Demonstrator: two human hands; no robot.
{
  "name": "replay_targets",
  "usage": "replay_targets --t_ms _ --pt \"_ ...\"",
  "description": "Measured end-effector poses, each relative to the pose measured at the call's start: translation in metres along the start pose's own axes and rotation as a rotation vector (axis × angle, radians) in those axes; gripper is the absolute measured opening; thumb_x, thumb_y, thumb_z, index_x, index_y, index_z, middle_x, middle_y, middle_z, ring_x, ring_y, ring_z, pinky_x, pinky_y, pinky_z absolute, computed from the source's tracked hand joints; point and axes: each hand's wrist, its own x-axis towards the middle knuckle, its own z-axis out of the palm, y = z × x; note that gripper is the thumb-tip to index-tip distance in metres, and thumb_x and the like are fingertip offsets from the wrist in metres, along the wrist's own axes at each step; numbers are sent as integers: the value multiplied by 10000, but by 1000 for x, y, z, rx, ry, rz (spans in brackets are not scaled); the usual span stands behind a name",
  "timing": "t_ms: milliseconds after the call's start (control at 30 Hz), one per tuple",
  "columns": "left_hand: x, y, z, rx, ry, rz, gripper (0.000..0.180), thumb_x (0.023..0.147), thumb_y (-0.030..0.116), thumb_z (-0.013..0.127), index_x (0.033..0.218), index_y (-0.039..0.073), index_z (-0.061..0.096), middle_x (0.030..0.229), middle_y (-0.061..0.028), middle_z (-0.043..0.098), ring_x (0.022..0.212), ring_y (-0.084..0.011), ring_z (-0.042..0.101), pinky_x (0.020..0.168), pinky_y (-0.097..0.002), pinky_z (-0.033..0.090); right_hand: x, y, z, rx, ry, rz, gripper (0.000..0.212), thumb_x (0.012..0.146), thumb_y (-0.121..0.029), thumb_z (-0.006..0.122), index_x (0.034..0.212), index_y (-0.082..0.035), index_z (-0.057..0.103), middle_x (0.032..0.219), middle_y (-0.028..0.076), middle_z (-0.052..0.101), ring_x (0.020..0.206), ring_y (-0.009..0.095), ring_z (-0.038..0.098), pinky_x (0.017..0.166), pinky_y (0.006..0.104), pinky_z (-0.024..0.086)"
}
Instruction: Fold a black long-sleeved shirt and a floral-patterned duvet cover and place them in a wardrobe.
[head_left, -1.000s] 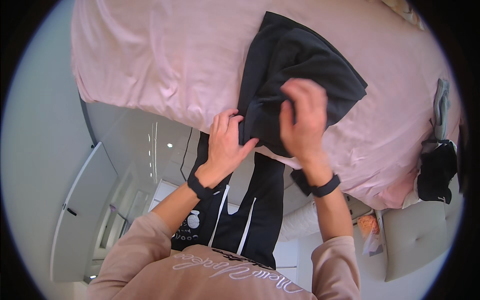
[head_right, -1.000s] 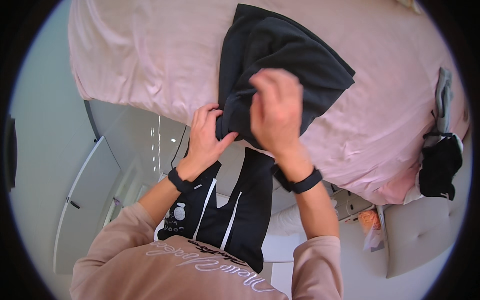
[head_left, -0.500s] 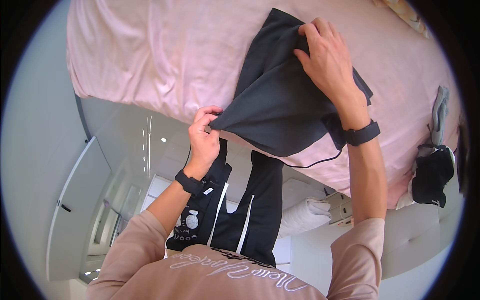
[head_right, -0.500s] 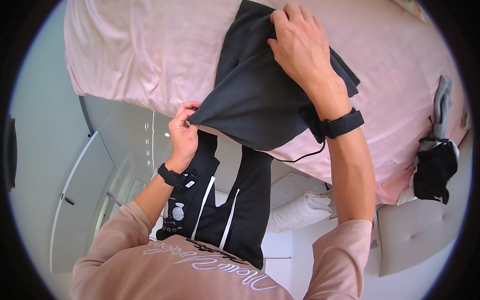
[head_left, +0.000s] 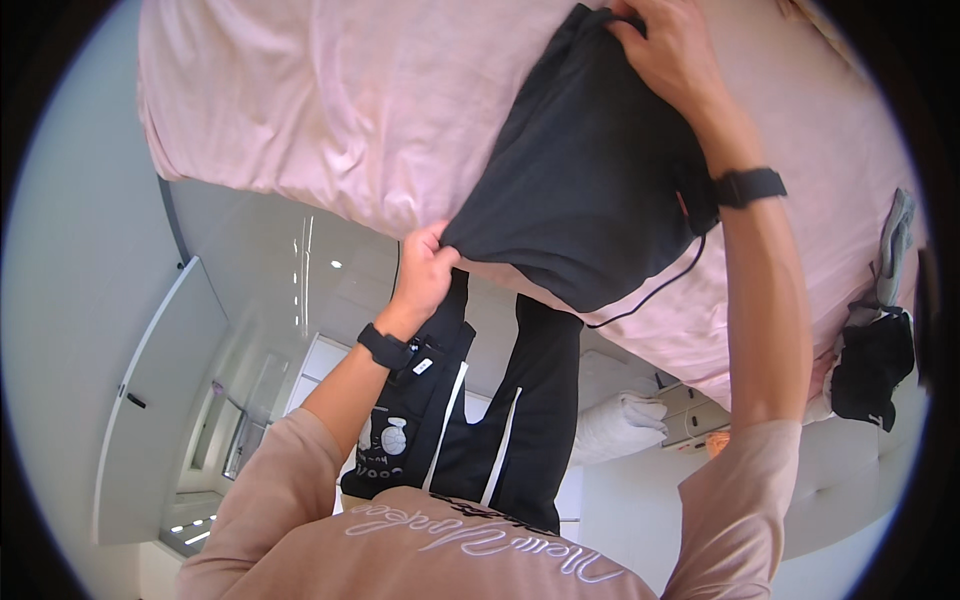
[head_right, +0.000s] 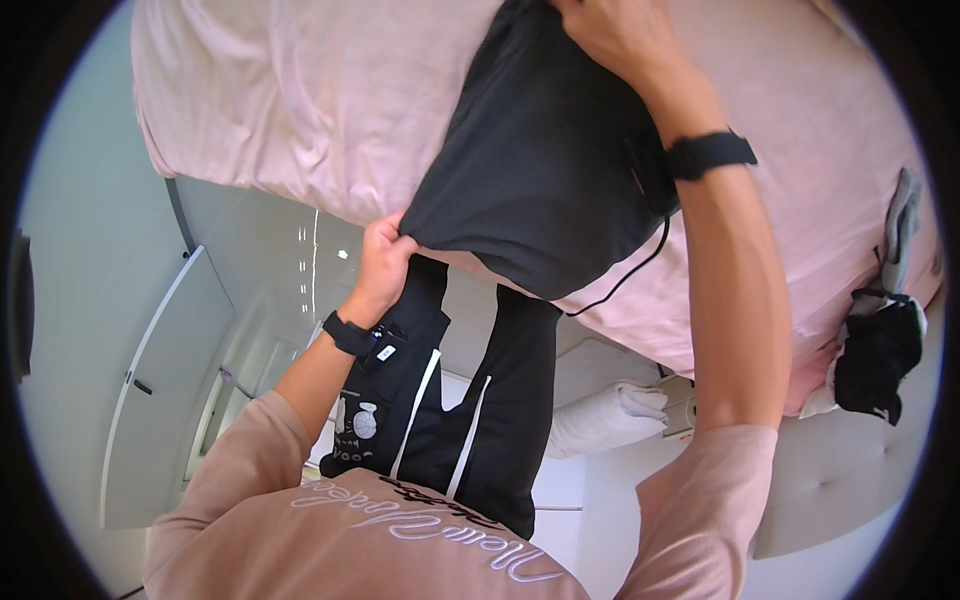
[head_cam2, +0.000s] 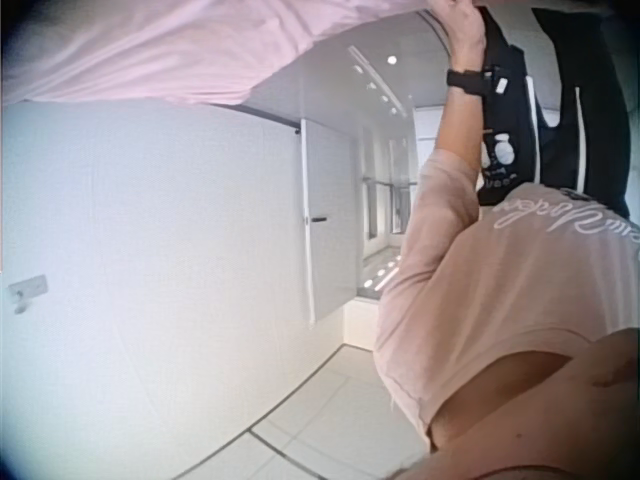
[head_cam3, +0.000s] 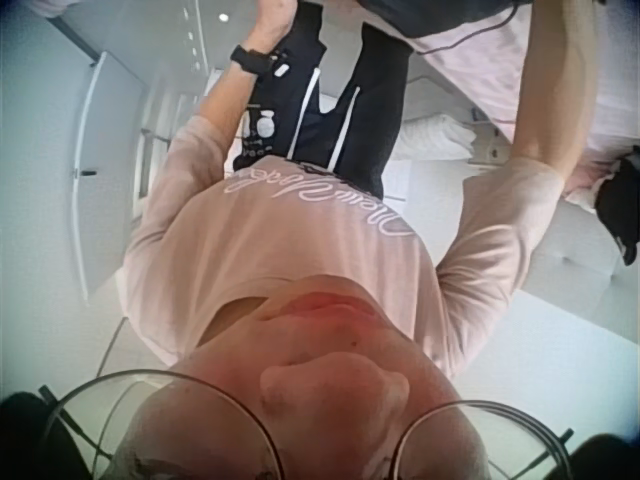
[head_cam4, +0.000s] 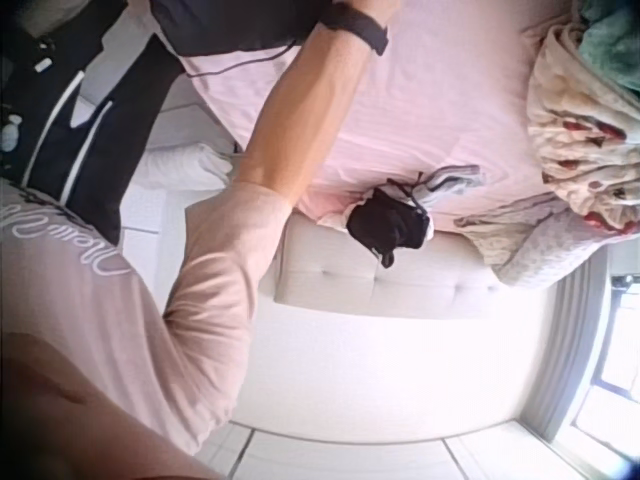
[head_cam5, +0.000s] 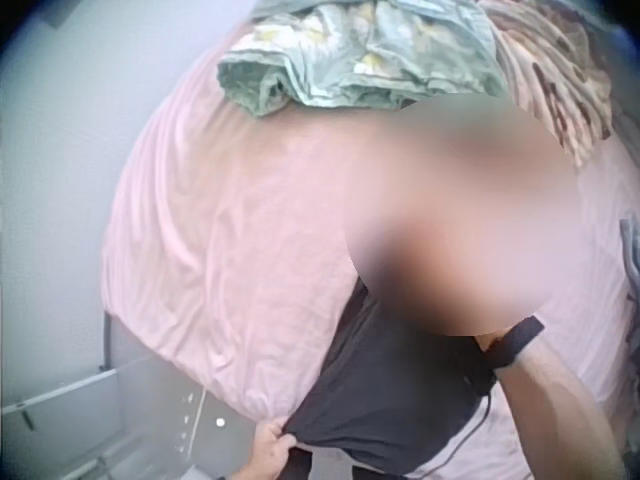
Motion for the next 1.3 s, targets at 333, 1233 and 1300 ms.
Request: replay_targets --t_ms 333,1233,1300 --pt "3 25 25 437 60 184 280 955 212 572 898 -62 588 813 -75 584 754 -96 477 692 -255 417 -36 6 -16 -107 -101 49 192 730 -93 716 838 10 596 863 160 565 853 359 538 790 423 461" --pt "101 99 84 1644 35 1044 720 912 299 549 1433 -95 247 1512 -267 245 1426 -394 191 1158 -461 146 -160 41 -27 -166 234 154 716 827 -352 710 1398 -58 392 1422 137 403 1296 297 399 1048 392 334" --pt "83 93 79 1355 42 944 620 901 262 586 1350 -100 360 1412 -286 374 1309 -423 376 1088 -465 298 -173 40 -26 -6 625 316 500 779 -235 770 1146 16 541 933 138 604 918 291 582 851 378 460"
